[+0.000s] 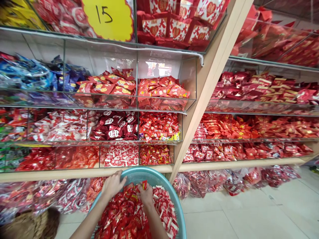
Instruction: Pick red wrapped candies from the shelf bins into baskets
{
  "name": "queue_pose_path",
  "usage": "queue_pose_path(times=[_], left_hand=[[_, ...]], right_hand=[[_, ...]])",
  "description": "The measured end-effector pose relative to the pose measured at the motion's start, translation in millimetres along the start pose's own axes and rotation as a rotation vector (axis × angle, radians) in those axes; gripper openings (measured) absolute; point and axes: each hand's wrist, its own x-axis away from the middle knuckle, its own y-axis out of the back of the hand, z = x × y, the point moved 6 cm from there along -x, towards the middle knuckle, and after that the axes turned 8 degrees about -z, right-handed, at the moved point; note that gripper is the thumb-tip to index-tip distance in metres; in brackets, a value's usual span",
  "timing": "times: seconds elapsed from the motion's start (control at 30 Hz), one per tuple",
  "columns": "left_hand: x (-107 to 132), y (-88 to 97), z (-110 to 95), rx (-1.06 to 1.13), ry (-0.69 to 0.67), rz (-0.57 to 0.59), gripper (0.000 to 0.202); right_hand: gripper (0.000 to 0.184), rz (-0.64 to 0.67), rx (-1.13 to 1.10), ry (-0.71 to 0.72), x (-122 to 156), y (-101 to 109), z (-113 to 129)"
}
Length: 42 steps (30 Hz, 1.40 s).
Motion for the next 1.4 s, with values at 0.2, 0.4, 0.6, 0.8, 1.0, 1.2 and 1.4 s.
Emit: queue_pose_path(times=[0.2,0.4,0.6,0.8,1.0,1.2,1.4], left_hand=[[-0.6,-2.2,2.3,-0.001,0.004,-0.002,0.043],[-0.6,-4.0,2.6,-0.009,-0.011,-0.009,0.045],[-1.2,-2.6,1.8,-0.017,0.005,0.008,0.045],[-1.6,-3.7,1.4,-0.026,-0.005,-0.004,0.044],[-1.5,-5.3,2.7,-0.027,-0.009,-0.013,0.043],[-1.8,-4.4,2.4,-0.017,-0.005,-0.004,0.042],[-1.2,-4.4,2.6,-0.016,-0.005,-0.006,0.044]], right_hand=[[0.051,0.02,-0.008,-0.016,-2.3,-10.8,3.3],[0.062,0.023,-0.138,-0.033,5.4,-14.1,7.1],[0.061,0.024,-0.212,0.012,10.5,-1.7,12.4],[0.033,0.051,-0.061,0.198,7.9,4.8,14.8],[0.031,0.15,-0.009,0.097,13.6,-7.4,-3.2],[0.035,0.18,-0.079,0.076,17.9,-14.8,-4.9],[0.037,0.233,-0.123,0.129,20.9,-20.8,-4.1]])
